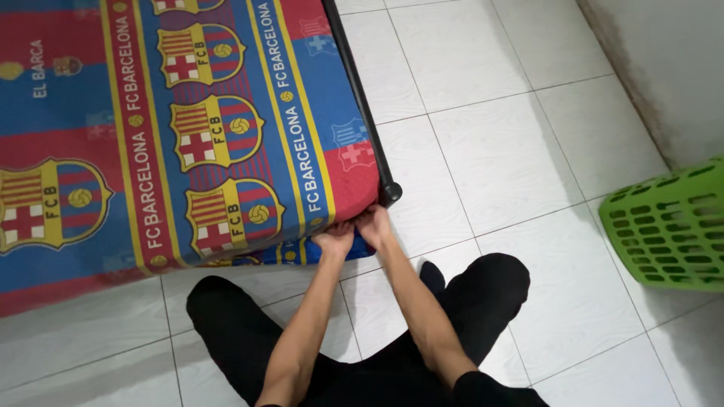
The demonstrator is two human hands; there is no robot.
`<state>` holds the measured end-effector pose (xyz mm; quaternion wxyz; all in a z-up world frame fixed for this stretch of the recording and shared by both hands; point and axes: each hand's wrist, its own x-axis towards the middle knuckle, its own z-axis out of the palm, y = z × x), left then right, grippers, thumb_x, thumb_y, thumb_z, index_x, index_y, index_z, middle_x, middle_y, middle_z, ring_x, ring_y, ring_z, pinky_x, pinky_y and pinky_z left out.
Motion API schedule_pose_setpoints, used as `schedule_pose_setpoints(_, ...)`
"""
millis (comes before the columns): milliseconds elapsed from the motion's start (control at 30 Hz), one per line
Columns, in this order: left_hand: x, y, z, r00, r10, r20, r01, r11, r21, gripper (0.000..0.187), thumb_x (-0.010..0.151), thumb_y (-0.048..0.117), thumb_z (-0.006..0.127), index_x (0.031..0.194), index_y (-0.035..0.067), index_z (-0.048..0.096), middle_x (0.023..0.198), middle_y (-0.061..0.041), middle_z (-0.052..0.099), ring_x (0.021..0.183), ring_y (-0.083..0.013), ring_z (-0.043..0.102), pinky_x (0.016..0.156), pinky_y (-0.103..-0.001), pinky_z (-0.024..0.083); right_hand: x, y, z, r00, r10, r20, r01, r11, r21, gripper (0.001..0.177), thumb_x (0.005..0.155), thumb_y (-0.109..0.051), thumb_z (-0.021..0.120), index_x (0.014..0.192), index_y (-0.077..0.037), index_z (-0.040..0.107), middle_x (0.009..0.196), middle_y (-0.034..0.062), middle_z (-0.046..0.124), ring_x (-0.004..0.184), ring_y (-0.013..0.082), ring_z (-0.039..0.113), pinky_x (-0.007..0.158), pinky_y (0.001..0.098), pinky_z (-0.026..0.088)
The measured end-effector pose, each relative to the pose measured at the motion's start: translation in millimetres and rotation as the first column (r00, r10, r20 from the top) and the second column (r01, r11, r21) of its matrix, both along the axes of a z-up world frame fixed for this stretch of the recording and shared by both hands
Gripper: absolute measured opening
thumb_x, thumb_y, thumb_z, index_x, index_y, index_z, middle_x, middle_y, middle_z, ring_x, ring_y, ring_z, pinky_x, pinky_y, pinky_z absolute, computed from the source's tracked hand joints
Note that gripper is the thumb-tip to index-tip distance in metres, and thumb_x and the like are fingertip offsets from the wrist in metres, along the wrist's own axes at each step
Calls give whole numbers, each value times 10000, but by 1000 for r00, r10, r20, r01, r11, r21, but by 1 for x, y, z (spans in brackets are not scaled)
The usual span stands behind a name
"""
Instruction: The person kneels on the floor and pulls a fitted sheet with an FC Barcelona pattern over a mattress on a metal bed frame. They systematically tuck the elasticized corners and edges of the sheet under the mattress to secure it.
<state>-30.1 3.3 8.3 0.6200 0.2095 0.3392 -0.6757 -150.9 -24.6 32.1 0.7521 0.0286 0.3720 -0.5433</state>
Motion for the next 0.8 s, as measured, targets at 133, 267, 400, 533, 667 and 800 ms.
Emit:
schedule_pose_setpoints(133, -3, 6, 0, 998, -32, 47, 33, 999, -21, 651, 877, 519, 448, 1336, 68, 547, 1448, -141, 521, 1370, -334, 449, 1159, -509, 331, -3, -8, -1, 988, 101, -120, -89, 991, 101, 387, 984, -166, 384, 1303, -37, 560, 1344, 199, 587, 1239, 358, 546, 1055, 478, 468)
schedule_pose_setpoints(267, -1, 7, -4, 998, -28, 53, 31, 998, -61, 665, 905, 557, 413, 1350, 78, 533, 1496, -127, 508, 1402, -329, 440, 1181, -499, 319, -5, -12, -6, 991, 128, -48, -123, 988, 90, 384, 1002, -163, 380, 1319, -30, 550, 1362, 198, 580, 1259, 359, 543, 1079, 480, 457)
schedule_pose_setpoints(400, -2, 12, -12, 998, -53, 35, 55, 995, -78, 717, 911, 621, 387, 1345, 73, 548, 1469, -130, 530, 1383, -319, 450, 1178, -479, 290, -14, -2, -13, 984, 126, 124, -118, 991, -66, 387, 1007, -141, 374, 1333, -11, 539, 1386, 200, 577, 1287, 362, 539, 1114, 485, 434)
schedule_pose_setpoints(533, -1, 17, -16, 995, -81, 51, 82, 997, -13, 692, 927, 622, 418, 1353, 93, 549, 1434, -116, 578, 1380, -309, 484, 1201, -471, 304, -15, 7, -18, 980, 9, 199, -10, 1000, 3, 372, 1040, -187, 394, 1361, -49, 523, 1410, 152, 561, 1291, 333, 515, 1140, 467, 390)
schedule_pose_setpoints(667, 5, 8, -14, 995, -71, 74, 71, 997, 4, 662, 934, 609, 422, 1357, 117, 555, 1449, -82, 581, 1406, -279, 482, 1211, -421, 310, -5, 0, -15, 995, 50, 85, -54, 998, 43, 398, 1052, -251, 389, 1392, -83, 511, 1433, 123, 544, 1289, 320, 501, 1143, 457, 376)
schedule_pose_setpoints(800, 3, 12, -17, 995, -64, 71, 64, 998, 6, 646, 955, 598, 457, 1357, 103, 561, 1453, -84, 567, 1416, -277, 479, 1231, -413, 326, 0, 4, -19, 994, 25, 106, -27, 999, 22, 446, 1046, -257, 367, 1438, -82, 487, 1498, 130, 503, 1353, 325, 464, 1173, 473, 349)
